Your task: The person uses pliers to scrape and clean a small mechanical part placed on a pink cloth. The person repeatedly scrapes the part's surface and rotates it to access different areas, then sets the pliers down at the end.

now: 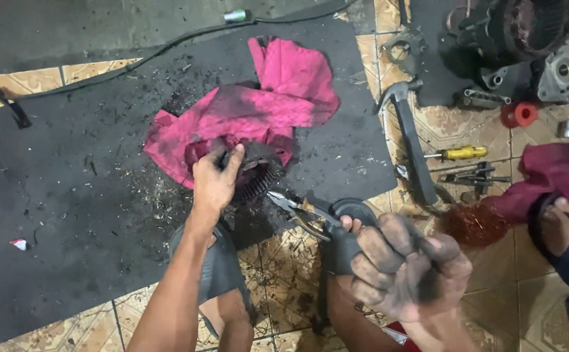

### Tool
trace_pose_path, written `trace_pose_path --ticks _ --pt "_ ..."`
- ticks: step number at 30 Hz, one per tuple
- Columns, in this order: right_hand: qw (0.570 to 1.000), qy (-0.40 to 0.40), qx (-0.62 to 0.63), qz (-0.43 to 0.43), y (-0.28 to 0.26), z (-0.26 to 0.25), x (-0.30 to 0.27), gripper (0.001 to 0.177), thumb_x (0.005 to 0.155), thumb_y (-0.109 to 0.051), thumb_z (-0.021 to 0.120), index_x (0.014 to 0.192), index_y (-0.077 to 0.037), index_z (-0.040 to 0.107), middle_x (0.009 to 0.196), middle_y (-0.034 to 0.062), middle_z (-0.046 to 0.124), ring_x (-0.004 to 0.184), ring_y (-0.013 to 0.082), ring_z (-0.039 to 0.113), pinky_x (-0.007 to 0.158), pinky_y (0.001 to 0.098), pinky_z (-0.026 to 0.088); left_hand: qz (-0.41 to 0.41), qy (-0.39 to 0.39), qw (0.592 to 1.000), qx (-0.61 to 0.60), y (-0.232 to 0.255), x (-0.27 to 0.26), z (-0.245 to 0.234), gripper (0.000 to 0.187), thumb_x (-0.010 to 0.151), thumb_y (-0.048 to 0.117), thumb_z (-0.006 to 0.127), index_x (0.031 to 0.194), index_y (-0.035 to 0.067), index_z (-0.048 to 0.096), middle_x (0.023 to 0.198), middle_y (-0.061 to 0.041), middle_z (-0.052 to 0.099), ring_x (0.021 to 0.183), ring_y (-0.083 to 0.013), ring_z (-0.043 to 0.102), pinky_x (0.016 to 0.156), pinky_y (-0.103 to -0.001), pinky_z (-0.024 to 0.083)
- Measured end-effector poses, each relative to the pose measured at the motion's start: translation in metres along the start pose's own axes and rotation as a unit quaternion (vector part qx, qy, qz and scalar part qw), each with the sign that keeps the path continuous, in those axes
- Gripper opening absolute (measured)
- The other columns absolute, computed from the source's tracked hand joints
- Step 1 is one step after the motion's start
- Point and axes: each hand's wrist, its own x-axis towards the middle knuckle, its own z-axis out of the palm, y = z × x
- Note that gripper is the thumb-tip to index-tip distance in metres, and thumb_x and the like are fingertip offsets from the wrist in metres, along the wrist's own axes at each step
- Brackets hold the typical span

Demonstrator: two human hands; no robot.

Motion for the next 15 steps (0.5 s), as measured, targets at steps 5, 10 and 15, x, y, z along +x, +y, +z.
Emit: trace_pose_path --ticks 5,10,15 --pt "0.999 0.044 0.001 -0.016 0.003 0.003 -0.004 0.027 0.097 -0.019 0.052 0.085 -0.013 0.029 0.081 0.0033 0.029 0.072 0.0200 0.031 0.066 0.0339 0.031 -0.016 -0.002 1.000 0.009 0.003 0.000 -0.001 0.059 0.098 0.062 0.054 0.066 0.013 0.045 0.060 0.003 0.038 0.060 -0.0132 0.029 0.056 -0.033 0.028" --pt "0.999 0.026 -0.004 -0.028 0.004 0.002 -0.002 0.024 0.098 -0.017 0.048 0.084 -0.014 0.029 0.081 0.0032 0.029 0.071 0.0195 0.031 0.066 0.0338 0.033 -0.040 -0.014 0.999 0.013 -0.003 0.003 0.002 0.102 0.087 0.076 0.046 0.135 -0.015 0.058 0.047 -0.001 0.042 0.045 -0.0077 0.033 0.042 -0.032 0.038" --pt "0.996 0.027 -0.064 -0.057 0.009 0.010 0.008 0.032 0.090 0.001 0.057 0.088 -0.014 0.028 0.084 0.0024 0.030 0.072 0.0149 0.031 0.061 0.0285 0.029 -0.007 0.001 1.000 0.003 0.000 0.002 -0.001 0.058 0.099 0.060 0.055 0.068 0.013 0.043 0.065 0.003 0.036 0.066 -0.0143 0.029 0.059 -0.034 0.027"
